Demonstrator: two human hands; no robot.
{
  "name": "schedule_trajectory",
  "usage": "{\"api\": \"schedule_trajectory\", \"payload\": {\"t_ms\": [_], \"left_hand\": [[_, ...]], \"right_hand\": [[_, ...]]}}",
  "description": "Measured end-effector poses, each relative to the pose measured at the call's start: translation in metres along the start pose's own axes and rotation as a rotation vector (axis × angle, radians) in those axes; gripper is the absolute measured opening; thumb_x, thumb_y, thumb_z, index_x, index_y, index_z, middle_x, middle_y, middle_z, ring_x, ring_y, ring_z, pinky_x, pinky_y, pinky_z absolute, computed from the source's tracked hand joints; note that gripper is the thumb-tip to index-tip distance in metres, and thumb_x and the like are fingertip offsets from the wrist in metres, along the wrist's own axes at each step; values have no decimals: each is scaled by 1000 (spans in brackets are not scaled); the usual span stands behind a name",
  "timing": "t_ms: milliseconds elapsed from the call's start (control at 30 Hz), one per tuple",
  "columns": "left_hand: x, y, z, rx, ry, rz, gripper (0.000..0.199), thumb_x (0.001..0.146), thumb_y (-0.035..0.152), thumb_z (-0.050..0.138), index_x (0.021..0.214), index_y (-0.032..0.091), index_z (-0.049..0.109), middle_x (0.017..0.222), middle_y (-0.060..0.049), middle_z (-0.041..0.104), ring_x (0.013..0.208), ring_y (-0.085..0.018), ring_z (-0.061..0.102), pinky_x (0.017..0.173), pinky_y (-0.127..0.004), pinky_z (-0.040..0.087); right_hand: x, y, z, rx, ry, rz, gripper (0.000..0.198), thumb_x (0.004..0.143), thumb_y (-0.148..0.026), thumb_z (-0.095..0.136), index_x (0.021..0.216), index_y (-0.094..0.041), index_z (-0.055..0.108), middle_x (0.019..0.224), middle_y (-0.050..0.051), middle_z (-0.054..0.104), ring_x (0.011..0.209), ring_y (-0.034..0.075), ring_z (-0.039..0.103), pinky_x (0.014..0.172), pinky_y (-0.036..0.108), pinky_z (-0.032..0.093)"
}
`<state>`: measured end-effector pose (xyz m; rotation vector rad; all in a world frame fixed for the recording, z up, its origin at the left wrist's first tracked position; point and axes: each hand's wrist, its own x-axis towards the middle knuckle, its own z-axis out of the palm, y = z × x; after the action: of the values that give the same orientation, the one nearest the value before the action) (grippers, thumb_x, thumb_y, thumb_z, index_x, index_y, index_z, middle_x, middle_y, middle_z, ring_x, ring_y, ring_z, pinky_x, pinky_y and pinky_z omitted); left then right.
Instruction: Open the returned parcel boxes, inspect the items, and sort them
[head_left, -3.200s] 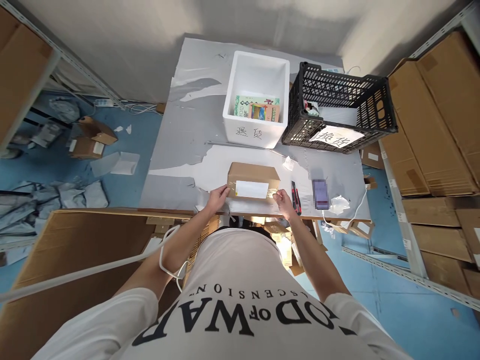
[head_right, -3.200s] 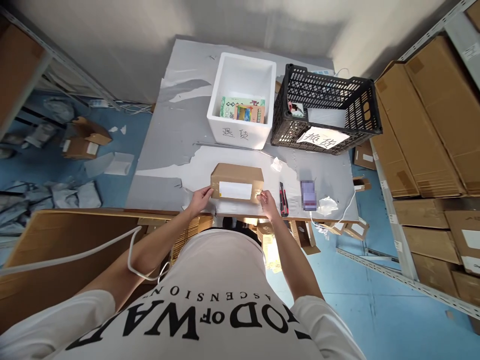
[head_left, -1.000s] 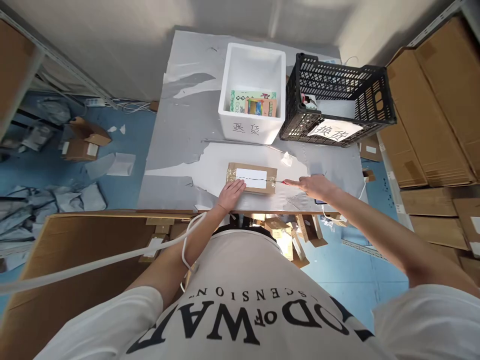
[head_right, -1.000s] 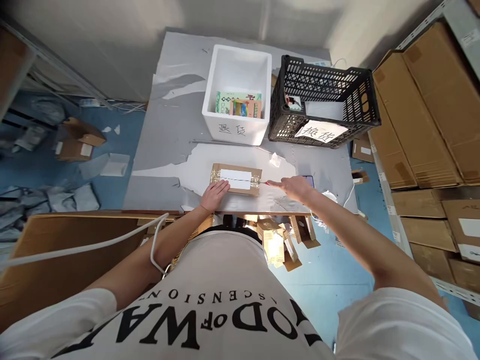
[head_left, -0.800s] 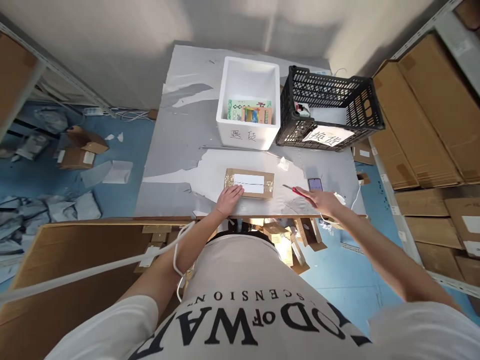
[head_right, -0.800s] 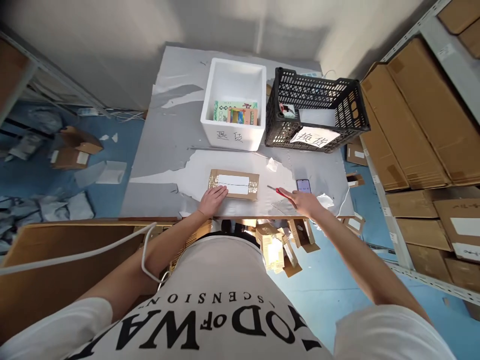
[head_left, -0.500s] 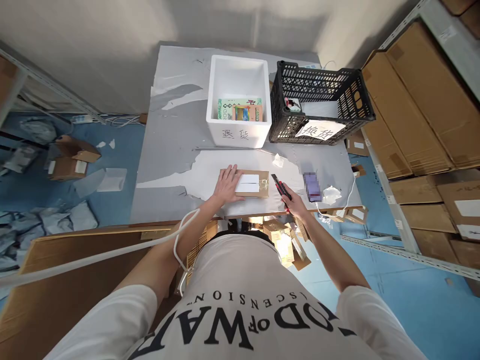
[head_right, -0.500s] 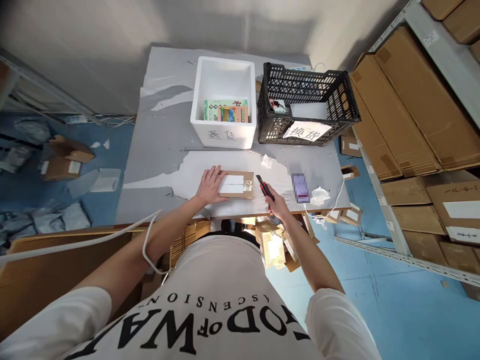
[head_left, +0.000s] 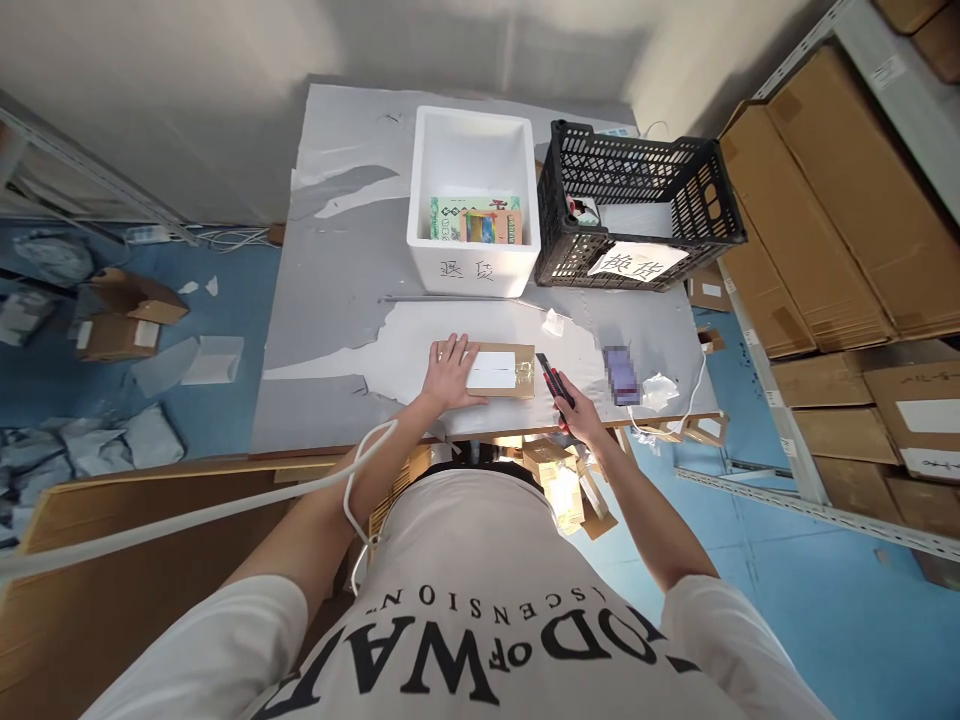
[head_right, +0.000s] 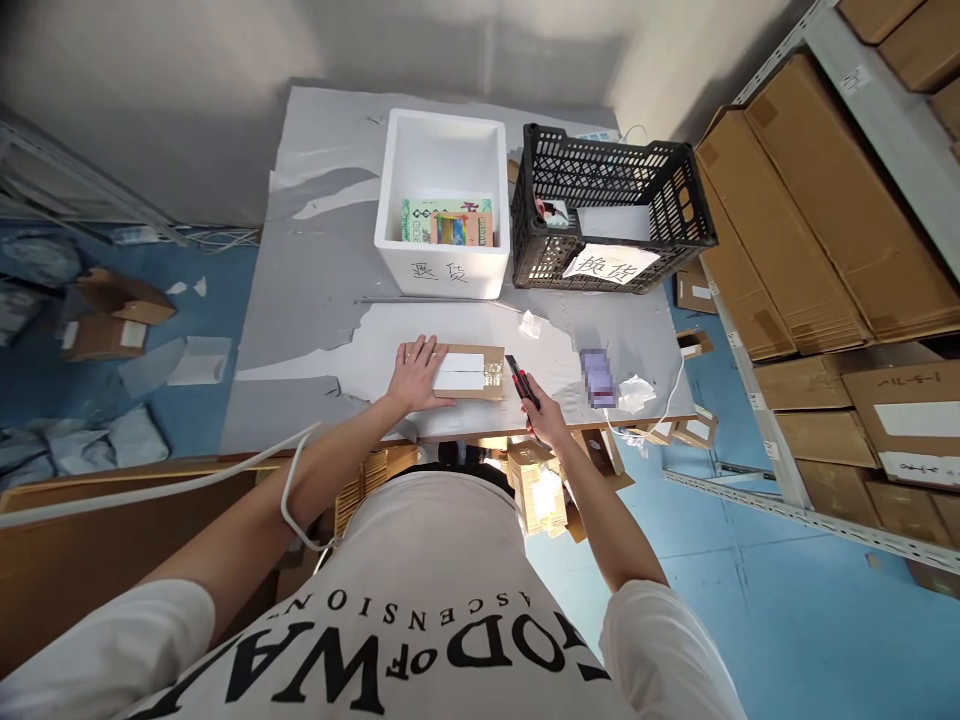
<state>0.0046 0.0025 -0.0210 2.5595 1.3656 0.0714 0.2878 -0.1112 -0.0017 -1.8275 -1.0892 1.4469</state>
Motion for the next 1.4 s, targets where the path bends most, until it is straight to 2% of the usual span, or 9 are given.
{"api": "schedule_trajectory", "payload": {"t_ms": [467, 633, 833, 1067, 1233, 1300, 1367, 1400], "left_hand": [[0, -2, 2, -34, 30, -6, 110, 65, 73, 62, 151, 13, 28, 157, -22, 25, 146, -43, 15, 116, -61, 3], [2, -2, 3, -62, 45, -20, 107, 65, 70, 64, 150, 13, 31, 155, -22, 29, 144, -44, 21, 116, -61, 5], [4, -1, 2, -73, 29, -46, 105, 65, 68, 65, 150, 15, 31, 154, -22, 30, 143, -44, 22, 115, -63, 5], [3, 0, 0, -70, -15, -12, 112, 62, 69, 69, 151, 16, 29, 157, -20, 26, 145, -43, 18, 116, -61, 2], [5, -4, -4, -114, -41, -19, 115, 63, 73, 66, 153, 14, 24, 158, -21, 22, 146, -43, 14, 116, -62, 4], [6, -9, -9, -164, -67, -24, 106, 72, 71, 58, 153, 14, 21, 159, -20, 21, 147, -40, 15, 116, -61, 10], [7, -17, -15, -221, -109, -30, 87, 85, 63, 46, 153, 15, 21, 159, -17, 23, 148, -35, 17, 116, -59, 17], [8, -21, -17, -240, -132, -32, 77, 90, 56, 40, 153, 15, 22, 159, -15, 24, 148, -33, 18, 116, -58, 19]], "right_hand": [[-3, -6, 1, 41, -64, 20, 75, 86, -44, 52, 154, -30, 23, 76, -3, 52, 47, 7, 47, 40, 21, 41], [-13, -6, -17, -9, -191, 1, 73, 87, -46, 53, 153, -29, 27, 69, -5, 50, 46, 7, 41, 43, 23, 40], [-25, 13, -29, -11, -299, 46, 76, 85, -49, 57, 152, -27, 30, 67, -5, 49, 45, 8, 40, 42, 23, 39], [-36, 23, -30, -3, -293, 80, 74, 82, -49, 60, 149, -29, 36, 66, -4, 54, 44, 9, 42, 41, 24, 39], [-41, 25, -17, 45, -105, 74, 77, 80, -48, 61, 148, -25, 32, 81, 0, 65, 50, 11, 51, 46, 26, 45], [-41, 30, -16, 53, -87, 87, 67, 79, -49, 62, 137, -21, 45, 80, 1, 65, 52, 12, 53, 48, 27, 47], [-40, 38, -23, 54, -99, 109, 50, 76, -50, 65, 113, -18, 59, 75, 1, 63, 52, 12, 53, 49, 27, 46], [-40, 42, -29, 58, -113, 124, 44, 74, -51, 67, 102, -17, 60, 72, 1, 63, 52, 12, 53, 49, 27, 45]]}}
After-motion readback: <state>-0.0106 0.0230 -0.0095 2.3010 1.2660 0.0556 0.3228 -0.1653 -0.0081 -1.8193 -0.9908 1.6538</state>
